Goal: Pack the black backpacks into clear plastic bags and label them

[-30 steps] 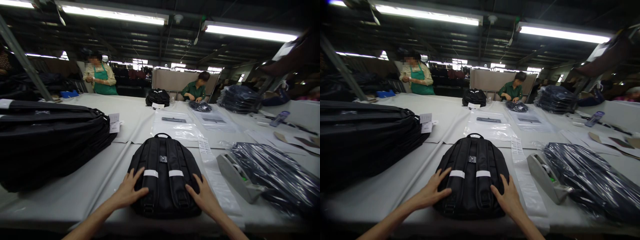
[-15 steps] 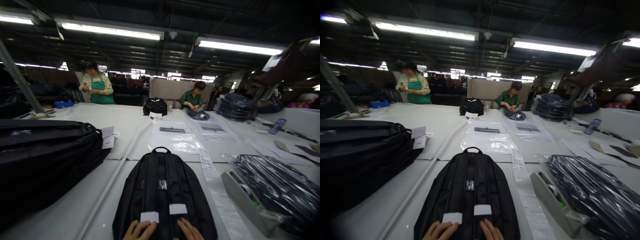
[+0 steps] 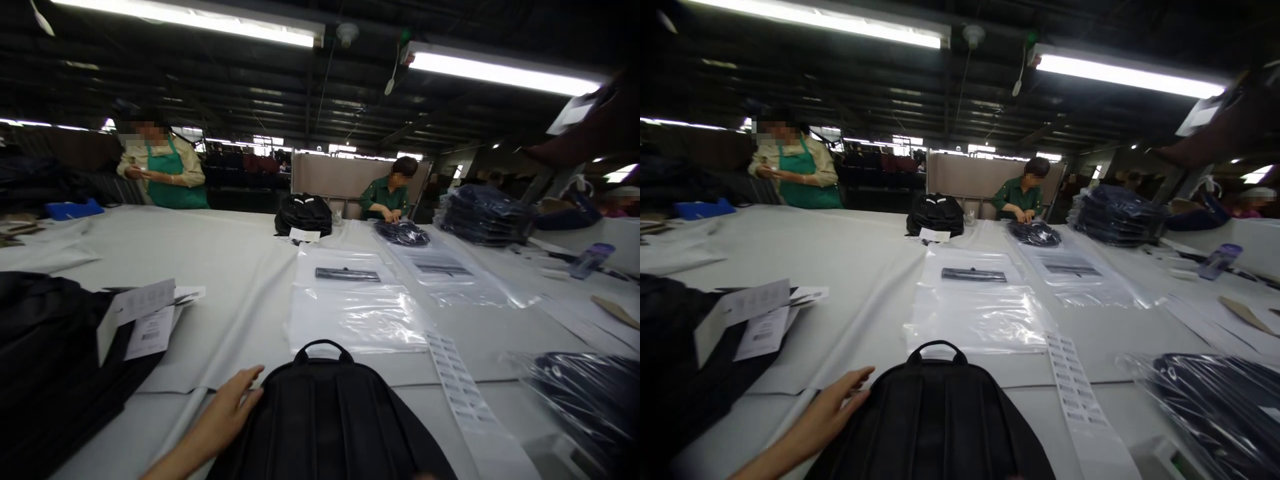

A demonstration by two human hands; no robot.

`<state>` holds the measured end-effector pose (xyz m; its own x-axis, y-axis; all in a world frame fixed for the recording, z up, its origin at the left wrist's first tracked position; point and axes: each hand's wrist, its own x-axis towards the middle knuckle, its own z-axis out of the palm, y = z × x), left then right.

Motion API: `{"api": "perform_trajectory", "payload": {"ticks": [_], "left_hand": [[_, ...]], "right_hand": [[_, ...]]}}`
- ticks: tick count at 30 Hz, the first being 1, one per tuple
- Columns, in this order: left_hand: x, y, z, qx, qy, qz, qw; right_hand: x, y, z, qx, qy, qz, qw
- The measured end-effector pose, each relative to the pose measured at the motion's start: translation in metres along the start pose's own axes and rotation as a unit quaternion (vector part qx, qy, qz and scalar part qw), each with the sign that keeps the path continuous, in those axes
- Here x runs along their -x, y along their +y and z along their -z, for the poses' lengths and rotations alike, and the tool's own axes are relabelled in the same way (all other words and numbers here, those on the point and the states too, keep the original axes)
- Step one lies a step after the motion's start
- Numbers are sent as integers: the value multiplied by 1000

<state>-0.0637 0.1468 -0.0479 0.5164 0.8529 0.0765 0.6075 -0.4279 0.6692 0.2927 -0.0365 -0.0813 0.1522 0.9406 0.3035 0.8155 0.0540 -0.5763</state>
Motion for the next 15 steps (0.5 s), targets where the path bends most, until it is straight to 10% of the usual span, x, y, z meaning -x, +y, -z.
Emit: {"api": "perform_trajectory", "payload": {"ticks": [3, 8, 15], "left_hand": [[-68, 8, -13, 90, -176, 30, 980], [-108, 21, -24, 126, -269, 0, 955], [-92, 73, 31, 121, -309, -134, 934]], "right_hand": [[-55, 5, -6, -22, -7, -77, 997], [-144, -9, -13, -112, -243, -22, 963], [-125, -68, 56, -101, -276, 75, 953]]}}
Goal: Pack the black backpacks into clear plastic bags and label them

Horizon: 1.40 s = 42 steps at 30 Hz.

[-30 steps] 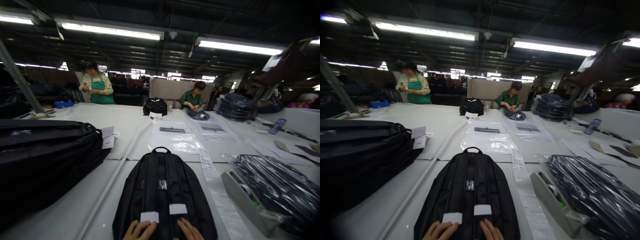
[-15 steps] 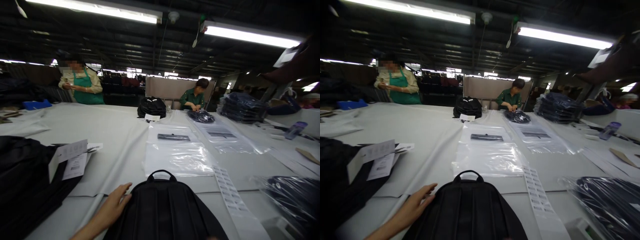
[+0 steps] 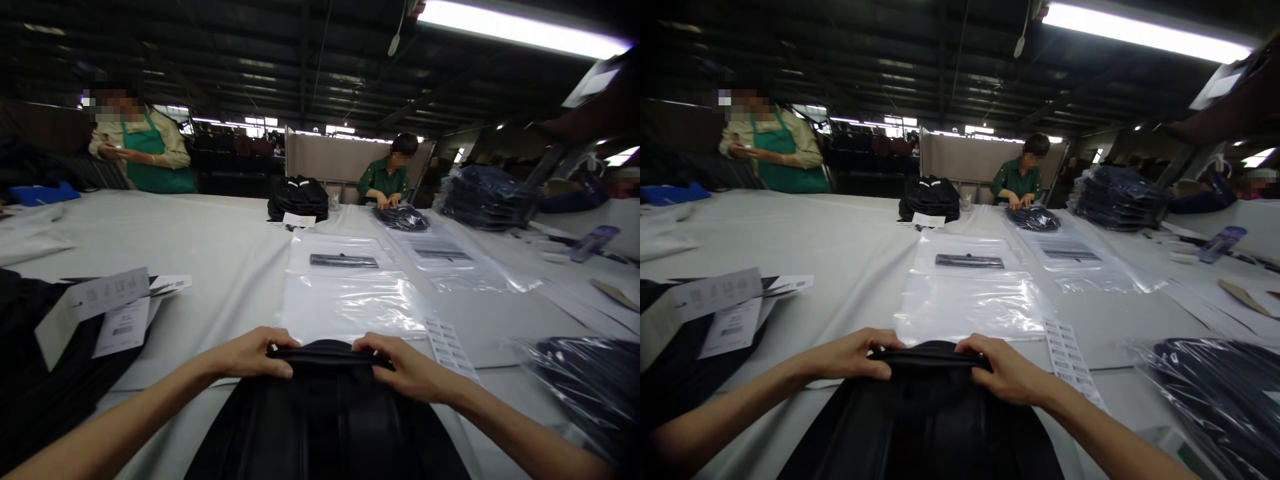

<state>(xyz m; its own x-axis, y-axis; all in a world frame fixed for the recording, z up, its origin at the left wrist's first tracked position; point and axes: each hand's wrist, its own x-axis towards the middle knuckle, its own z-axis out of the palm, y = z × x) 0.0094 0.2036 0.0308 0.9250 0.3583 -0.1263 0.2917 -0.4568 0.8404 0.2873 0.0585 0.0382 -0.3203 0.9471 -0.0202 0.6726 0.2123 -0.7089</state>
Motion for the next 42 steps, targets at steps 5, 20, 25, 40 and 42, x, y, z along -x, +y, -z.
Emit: {"api": "perform_trajectory", "payload": {"ticks": [5, 20, 25, 40, 42], "left_hand": [[4, 29, -9, -44, -146, -58, 987], [-75, 8, -61, -136, -187, 106, 967], [-92, -11, -65, -119, -152, 132, 972], [-23, -52, -69, -51, 174, 221, 958], [-22, -49, -69, -129, 202, 210, 948]], "right_hand": [[33, -33, -7, 31, -42, 22, 998], [18, 31, -38, -6, -66, -99, 993], [26, 71, -66, -20, 101, -143, 984], [19, 93, -88, 93, 234, -249, 935], [17, 95, -88, 108, 240, -229, 937]]}}
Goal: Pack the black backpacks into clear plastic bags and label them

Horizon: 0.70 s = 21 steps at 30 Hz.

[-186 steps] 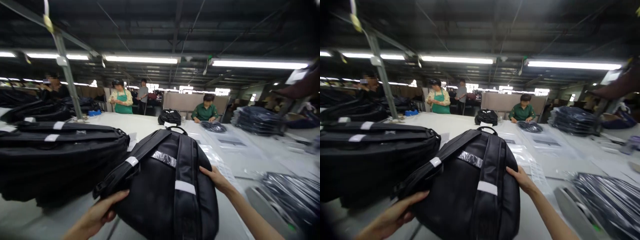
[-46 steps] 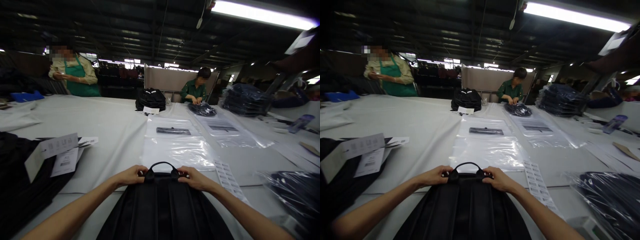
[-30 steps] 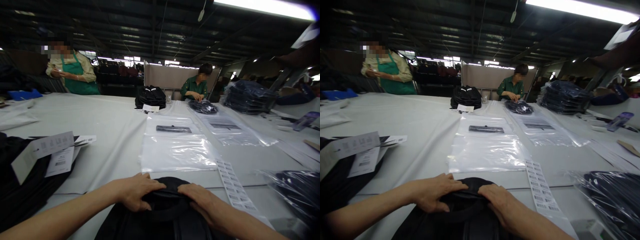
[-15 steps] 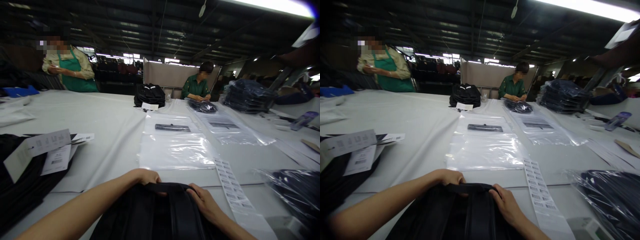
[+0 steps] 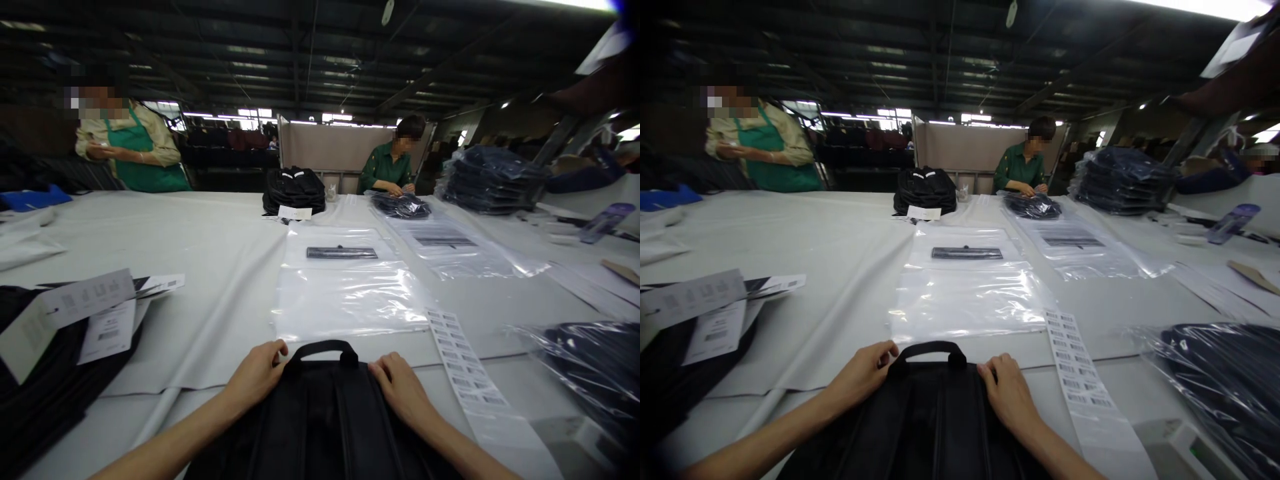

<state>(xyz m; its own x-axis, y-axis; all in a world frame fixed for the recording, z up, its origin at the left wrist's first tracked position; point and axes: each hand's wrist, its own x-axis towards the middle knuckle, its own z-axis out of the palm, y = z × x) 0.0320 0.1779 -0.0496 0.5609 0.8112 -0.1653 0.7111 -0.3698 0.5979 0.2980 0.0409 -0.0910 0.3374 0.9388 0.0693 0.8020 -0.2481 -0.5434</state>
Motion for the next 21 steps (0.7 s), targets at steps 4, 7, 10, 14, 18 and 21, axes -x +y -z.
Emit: {"api": "perform_trajectory", "payload": {"ticks": [4, 7, 10, 14, 18, 21], "left_hand": [[-4, 0, 9, -159, -29, -6, 987], [-12, -5, 12, -163, -82, -4, 983], [-17, -13, 7, -132, -95, 0, 987], [-17, -20, -3, -107, -56, 37, 992], [-18, -25, -7, -92, -36, 62, 993], [-18, -26, -6, -75, -23, 76, 994]], "right_hand": [[-10, -4, 7, -45, -66, -31, 996], [-15, -8, 12, -52, -126, -57, 989], [-11, -9, 6, 13, -101, -87, 991], [-1, -5, -9, 91, 10, -70, 993], [-5, 4, -18, 112, 75, 38, 990], [-10, 9, -19, 67, 69, 56, 994]]}}
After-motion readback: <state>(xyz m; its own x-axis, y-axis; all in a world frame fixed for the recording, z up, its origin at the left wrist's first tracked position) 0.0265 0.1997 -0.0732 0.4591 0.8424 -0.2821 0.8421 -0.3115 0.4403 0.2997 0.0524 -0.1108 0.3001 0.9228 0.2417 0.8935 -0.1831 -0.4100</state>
